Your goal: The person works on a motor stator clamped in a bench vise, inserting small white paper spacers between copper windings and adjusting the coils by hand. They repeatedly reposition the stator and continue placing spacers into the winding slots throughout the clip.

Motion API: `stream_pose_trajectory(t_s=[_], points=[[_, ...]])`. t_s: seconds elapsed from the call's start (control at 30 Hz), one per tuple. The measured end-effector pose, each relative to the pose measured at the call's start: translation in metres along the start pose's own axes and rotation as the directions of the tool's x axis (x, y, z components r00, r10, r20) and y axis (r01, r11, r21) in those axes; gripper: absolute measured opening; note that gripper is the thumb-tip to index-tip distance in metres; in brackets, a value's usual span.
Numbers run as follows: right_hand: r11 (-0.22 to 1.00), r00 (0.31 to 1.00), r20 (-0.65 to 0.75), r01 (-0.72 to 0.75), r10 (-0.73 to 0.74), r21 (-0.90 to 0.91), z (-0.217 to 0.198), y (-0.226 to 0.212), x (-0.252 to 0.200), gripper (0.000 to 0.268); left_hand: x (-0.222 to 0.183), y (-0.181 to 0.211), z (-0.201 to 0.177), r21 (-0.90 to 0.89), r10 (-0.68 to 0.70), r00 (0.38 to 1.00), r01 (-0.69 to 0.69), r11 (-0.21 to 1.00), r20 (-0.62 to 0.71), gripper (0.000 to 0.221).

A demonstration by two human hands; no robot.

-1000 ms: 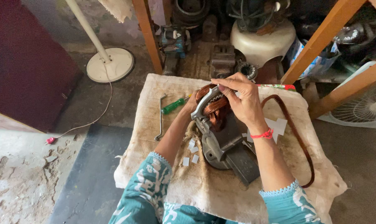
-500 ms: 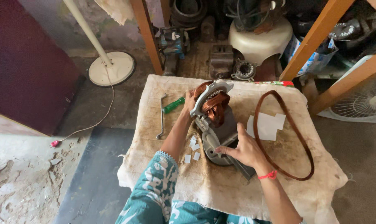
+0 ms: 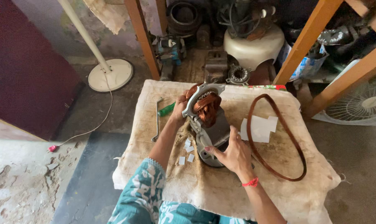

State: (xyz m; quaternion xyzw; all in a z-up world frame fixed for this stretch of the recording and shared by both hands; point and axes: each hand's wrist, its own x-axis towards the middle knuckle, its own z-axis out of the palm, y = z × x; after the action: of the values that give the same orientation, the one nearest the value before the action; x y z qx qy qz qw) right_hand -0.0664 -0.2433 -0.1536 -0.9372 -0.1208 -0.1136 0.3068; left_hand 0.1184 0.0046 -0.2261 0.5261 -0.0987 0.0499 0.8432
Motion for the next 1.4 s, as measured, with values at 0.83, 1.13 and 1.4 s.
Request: stream_pose_trajectory(t_s=[0.83,1.13,1.4], points=[[0.871,0.768,-0.624,0.398,-0.146,0.286,0.002,-0.089,0.020,0.030,-0.200,0.100,0.141,0.282,0.268,0.908,-0.178,0.943,-0.322,0.039],[0.789,0.811,-0.582,0.392,-0.055,0.473,0.002,-0.092,0.013,0.029,-0.184,0.096,0.141,0.074,0.096,0.958,-0.078,0.994,-0.271,0.039],[0.884,0.839,-0.470,0.413,-0.275,0.220,-0.022,-0.084,0.013,0.031,-0.178,0.095,0.144,0.043,0.062,0.963,-0.052,0.998,-0.262,0.038]])
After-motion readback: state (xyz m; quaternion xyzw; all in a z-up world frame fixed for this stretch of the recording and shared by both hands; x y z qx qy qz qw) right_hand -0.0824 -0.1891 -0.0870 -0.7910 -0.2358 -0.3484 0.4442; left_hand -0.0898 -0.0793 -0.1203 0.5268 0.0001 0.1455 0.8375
